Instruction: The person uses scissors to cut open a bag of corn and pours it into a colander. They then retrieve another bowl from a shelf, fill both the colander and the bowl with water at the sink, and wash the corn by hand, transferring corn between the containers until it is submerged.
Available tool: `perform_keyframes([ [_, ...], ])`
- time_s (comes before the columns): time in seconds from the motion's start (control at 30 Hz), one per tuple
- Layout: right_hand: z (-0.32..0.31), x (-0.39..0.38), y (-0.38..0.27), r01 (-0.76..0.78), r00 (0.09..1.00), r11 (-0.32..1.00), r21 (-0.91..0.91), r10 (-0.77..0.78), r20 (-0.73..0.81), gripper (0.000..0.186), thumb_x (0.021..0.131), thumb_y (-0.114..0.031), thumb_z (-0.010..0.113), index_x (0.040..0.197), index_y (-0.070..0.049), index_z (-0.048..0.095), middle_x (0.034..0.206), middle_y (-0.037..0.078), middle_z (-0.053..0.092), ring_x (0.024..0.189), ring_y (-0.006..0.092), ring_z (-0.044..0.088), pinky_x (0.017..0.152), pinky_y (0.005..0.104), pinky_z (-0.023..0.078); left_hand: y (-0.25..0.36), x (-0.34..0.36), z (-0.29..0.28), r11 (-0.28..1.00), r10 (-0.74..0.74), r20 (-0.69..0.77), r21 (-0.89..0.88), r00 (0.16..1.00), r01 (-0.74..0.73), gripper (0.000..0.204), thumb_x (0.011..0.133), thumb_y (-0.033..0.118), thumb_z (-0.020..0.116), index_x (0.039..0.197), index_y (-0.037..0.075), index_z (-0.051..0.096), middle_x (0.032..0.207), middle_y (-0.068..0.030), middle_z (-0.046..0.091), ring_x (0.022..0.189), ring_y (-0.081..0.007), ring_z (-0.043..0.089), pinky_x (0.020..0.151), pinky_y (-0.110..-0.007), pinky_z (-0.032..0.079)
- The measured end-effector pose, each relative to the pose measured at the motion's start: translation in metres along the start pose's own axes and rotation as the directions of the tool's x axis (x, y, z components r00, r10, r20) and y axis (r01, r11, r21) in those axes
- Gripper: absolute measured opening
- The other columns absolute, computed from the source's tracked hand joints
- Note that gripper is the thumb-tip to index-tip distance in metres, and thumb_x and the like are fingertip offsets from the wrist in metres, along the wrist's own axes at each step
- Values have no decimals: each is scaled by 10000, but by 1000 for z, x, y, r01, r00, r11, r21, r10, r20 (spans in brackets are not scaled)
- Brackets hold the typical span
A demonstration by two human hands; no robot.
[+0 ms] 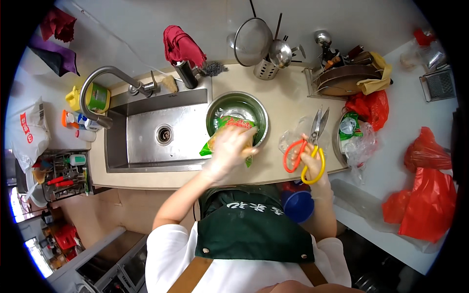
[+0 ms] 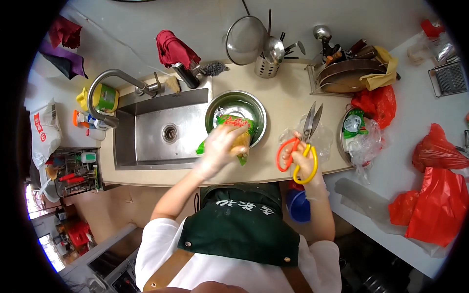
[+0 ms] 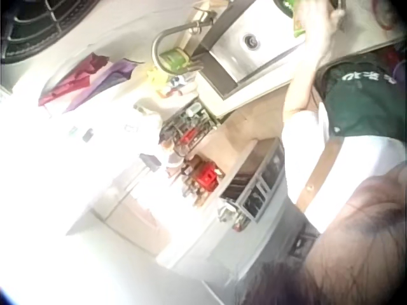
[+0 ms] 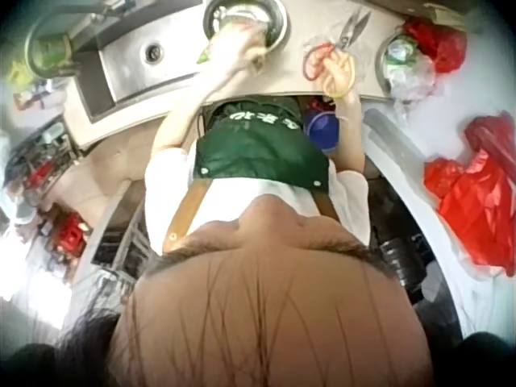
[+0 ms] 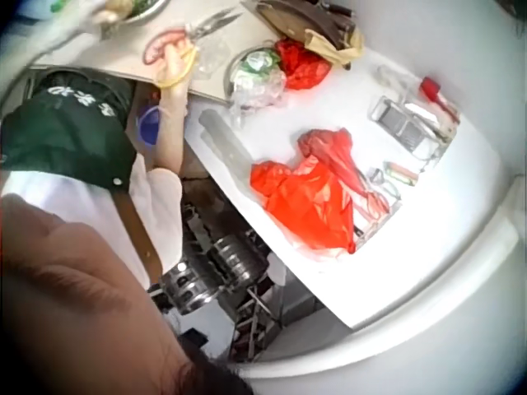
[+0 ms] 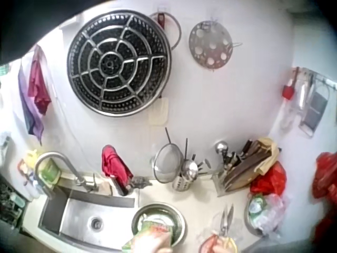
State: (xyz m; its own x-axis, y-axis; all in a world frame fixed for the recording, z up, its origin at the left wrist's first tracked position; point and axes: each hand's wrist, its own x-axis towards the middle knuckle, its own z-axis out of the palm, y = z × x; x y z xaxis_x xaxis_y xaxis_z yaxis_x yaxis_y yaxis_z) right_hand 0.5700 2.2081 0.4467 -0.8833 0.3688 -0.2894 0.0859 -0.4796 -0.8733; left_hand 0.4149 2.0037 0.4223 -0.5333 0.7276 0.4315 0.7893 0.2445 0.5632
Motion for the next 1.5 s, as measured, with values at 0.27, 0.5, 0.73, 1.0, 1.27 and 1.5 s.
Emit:
perform_keyframes([
  [0.27,-30,-27,33,391,893,-107,-914,-199,405,603,448,-303,800,956,-63,580,812,103,484,789,292,482,698,399,380,-34,-63,30,952,214,255,160,943,-259,388,593,169,690,973,124,629,815,-29,535,775,-215,527,664,-331,430],
  [0.5,-7,-11,77,466,788,-364,-806,-243,565,544,517,-305,735,995,-107,569,757,74,450,742,235,466,632,370,358,-27,-61,29,962,224,159,122,962,-244,277,590,126,618,863,81,623,735,-31,506,711,-193,519,592,-328,451],
  [0.73,9,13,91,558,725,-318,-766,-262,637,431,575,-257,682,950,-66,594,722,65,472,688,215,498,581,328,428,-20,-35,16,991,111,221,49,969,-124,172,614,147,673,777,96,648,720,-33,561,726,-223,536,621,-349,452],
  [1.0,22,34,68,644,621,-403,-650,-220,752,519,552,-355,708,947,-50,565,701,76,480,664,235,524,582,357,434,-47,-10,18,953,114,396,-303,911,12,65,571,82,684,628,74,654,650,-81,610,697,-240,556,682,-337,433],
  [1.27,47,50,74,597,700,-499,-628,-58,712,362,605,-333,680,805,-75,522,691,49,489,680,179,544,526,298,470,-64,-1,-1,868,-125,583,-328,803,373,80,595,42,699,660,41,652,672,-80,623,661,-182,559,641,-305,460],
  [1.5,68,71,99,673,704,-181,-717,-141,696,283,671,-278,651,821,-48,584,741,106,535,651,253,578,511,336,475,-59,9,-16,647,-178,664,-477,726,595,69,674,55,708,676,24,647,647,-2,598,590,-59,513,565,-223,444],
])
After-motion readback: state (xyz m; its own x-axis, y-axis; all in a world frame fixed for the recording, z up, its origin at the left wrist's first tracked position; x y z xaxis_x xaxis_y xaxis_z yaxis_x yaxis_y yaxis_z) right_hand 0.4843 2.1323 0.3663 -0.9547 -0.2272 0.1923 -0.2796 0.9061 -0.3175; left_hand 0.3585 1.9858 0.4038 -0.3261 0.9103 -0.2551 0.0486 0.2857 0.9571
